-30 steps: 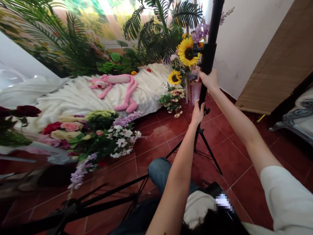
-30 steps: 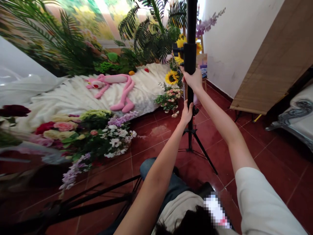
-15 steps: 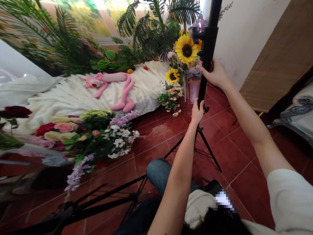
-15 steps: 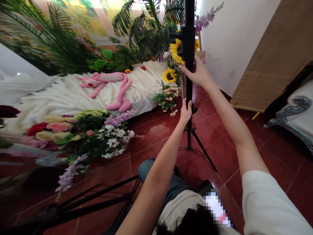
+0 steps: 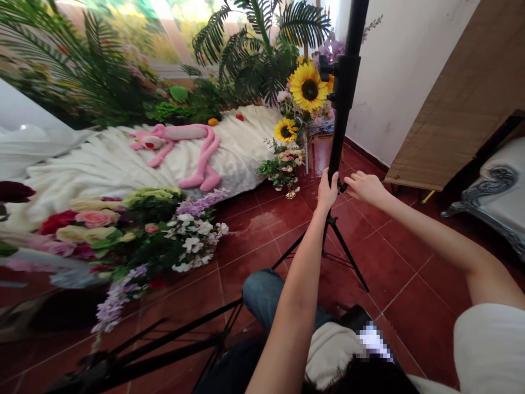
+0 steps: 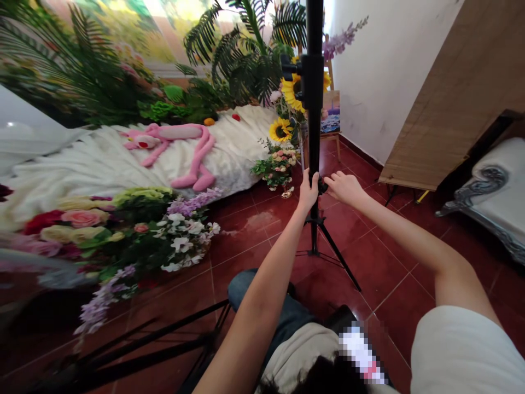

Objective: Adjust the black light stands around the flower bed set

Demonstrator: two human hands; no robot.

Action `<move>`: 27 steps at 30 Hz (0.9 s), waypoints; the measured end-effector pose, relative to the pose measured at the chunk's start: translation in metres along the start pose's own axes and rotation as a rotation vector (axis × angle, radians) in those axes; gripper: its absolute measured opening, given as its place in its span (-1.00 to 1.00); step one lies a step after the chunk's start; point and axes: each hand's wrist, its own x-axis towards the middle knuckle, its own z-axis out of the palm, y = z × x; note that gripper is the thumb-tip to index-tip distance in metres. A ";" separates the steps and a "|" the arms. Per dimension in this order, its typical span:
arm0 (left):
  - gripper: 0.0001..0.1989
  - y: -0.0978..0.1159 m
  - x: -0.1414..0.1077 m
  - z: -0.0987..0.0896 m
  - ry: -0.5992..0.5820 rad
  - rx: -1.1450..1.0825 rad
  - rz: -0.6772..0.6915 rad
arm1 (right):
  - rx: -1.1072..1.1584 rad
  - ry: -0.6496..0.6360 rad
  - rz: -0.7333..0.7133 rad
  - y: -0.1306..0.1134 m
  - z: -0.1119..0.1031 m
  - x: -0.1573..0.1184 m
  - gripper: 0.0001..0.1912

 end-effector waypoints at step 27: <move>-0.43 0.005 0.000 -0.004 -0.015 0.022 -0.043 | 2.483 0.075 0.748 -0.063 0.034 0.023 -0.45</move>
